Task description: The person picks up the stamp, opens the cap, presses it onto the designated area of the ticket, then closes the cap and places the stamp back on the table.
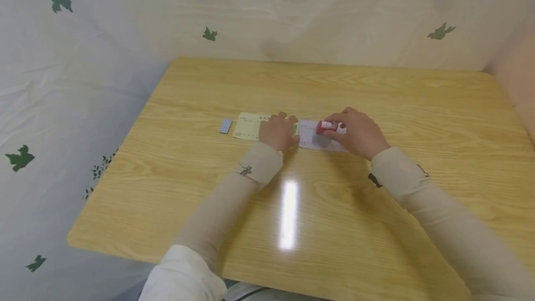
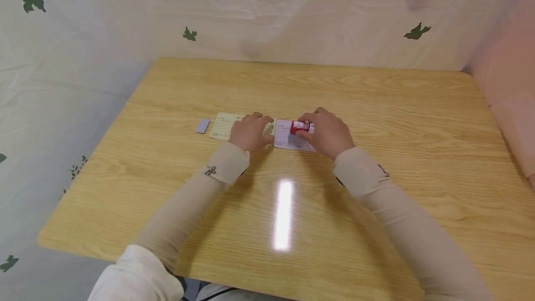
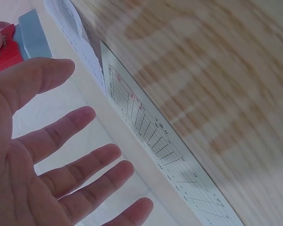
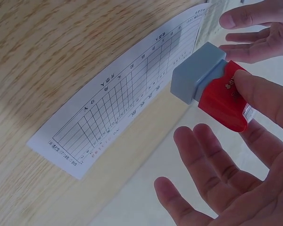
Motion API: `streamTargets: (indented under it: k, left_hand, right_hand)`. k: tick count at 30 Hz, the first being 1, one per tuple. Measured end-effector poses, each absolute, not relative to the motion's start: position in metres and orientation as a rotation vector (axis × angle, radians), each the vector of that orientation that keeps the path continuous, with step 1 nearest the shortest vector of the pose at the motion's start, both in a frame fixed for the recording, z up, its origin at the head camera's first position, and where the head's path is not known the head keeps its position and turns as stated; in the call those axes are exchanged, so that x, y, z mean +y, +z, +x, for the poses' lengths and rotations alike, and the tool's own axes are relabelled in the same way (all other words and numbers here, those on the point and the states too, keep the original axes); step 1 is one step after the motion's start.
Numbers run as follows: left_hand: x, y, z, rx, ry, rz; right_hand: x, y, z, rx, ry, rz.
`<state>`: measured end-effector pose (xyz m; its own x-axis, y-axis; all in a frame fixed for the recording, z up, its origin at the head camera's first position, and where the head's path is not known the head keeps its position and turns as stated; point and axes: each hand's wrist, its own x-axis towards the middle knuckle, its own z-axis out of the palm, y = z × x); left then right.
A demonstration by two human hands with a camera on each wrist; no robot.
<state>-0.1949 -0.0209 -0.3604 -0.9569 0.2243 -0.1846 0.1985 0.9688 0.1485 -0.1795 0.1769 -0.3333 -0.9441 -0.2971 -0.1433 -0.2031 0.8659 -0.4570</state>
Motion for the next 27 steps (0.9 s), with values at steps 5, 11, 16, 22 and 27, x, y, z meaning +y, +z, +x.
streamTargets:
  k: [5,11,16,22,27]
  left_hand:
    - [-0.019,-0.36,-0.195,2.915,0.183,0.312]
    - [-0.017,-0.36,-0.195,2.909,0.158,0.319]
    - [-0.014,-0.358,-0.194,2.911,0.172,0.33]
    - [-0.01,-0.356,-0.193,2.919,0.177,0.342]
    - [-0.008,-0.357,-0.193,2.921,0.171,0.353]
  right_hand:
    - [0.179,-0.331,-0.179,2.831,-0.656,-0.379]
    - [0.181,-0.332,-0.179,2.838,-0.651,-0.381]
    - [0.184,-0.333,-0.179,2.839,-0.66,-0.362]
    - [0.187,-0.333,-0.178,2.857,-0.647,-0.372]
    - [0.189,-0.333,-0.177,2.862,-0.651,-0.381]
